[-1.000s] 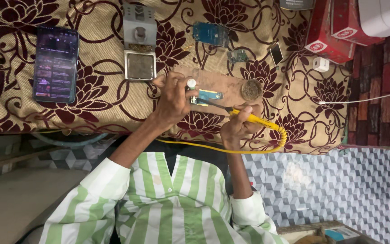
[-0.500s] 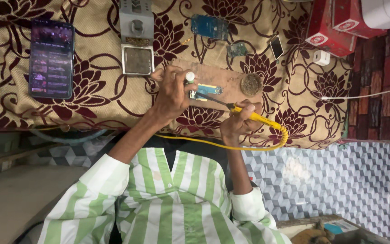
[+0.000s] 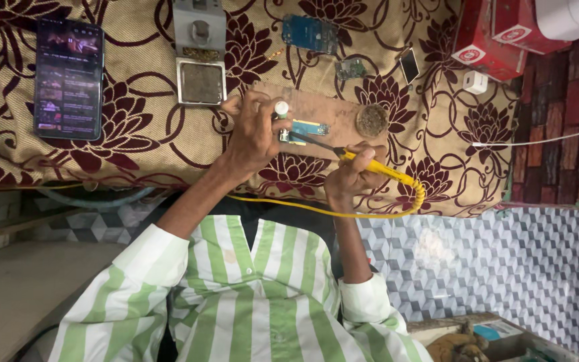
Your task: The person uses a soldering iron and solder wire to apply solder to a small blue circuit board. They repeatedly heat the board and feed solder to create joints while holding the board steady with their left hand.
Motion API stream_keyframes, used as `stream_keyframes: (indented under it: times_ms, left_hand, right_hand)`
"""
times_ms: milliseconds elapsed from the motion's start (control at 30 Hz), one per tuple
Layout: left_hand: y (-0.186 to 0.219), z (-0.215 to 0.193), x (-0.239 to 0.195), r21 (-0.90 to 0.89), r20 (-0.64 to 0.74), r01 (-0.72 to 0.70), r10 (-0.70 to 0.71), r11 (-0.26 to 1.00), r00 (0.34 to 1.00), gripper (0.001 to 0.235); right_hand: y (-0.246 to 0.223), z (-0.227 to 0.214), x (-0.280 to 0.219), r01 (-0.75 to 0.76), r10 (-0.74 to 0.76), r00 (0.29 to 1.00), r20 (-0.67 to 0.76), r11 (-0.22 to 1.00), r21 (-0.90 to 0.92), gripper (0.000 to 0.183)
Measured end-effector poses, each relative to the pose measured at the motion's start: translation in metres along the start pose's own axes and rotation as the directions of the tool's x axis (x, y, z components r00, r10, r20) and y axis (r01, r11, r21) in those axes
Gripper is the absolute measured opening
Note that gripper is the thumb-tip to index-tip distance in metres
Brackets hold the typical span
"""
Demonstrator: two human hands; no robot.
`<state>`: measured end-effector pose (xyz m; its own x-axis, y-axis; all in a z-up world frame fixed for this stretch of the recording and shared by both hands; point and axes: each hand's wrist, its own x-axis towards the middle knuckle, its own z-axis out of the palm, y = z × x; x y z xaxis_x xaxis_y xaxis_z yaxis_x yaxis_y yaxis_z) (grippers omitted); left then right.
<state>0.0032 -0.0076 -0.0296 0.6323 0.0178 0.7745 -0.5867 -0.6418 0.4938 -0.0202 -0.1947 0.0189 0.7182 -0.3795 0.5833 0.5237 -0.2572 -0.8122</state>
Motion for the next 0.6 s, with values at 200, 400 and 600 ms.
stream_keyframes:
  times_ms: [200, 400, 600]
  left_hand:
    - [0.0031, -0.0060, 0.0030, -0.020, -0.046, -0.063, 0.062, 0.998, 0.997, 0.073]
    - [0.0052, -0.0059, 0.0054, -0.006, 0.026, -0.011, 0.012, 1.000, 1.000, 0.047]
    - [0.0035, -0.0053, 0.0023, 0.029, 0.035, 0.016, -0.017, 0.999, 0.999, 0.036]
  right_hand:
    - [-0.0001, -0.0010, -0.0015, -0.044, 0.052, 0.996, -0.069, 0.993, 0.109, 0.041]
    - [0.0036, -0.0026, 0.0010, 0.011, -0.010, 1.000, -0.020, 0.996, 0.085, 0.042]
    - [0.0034, -0.0025, -0.0005, -0.035, 0.038, 0.998, -0.043, 0.997, 0.074, 0.042]
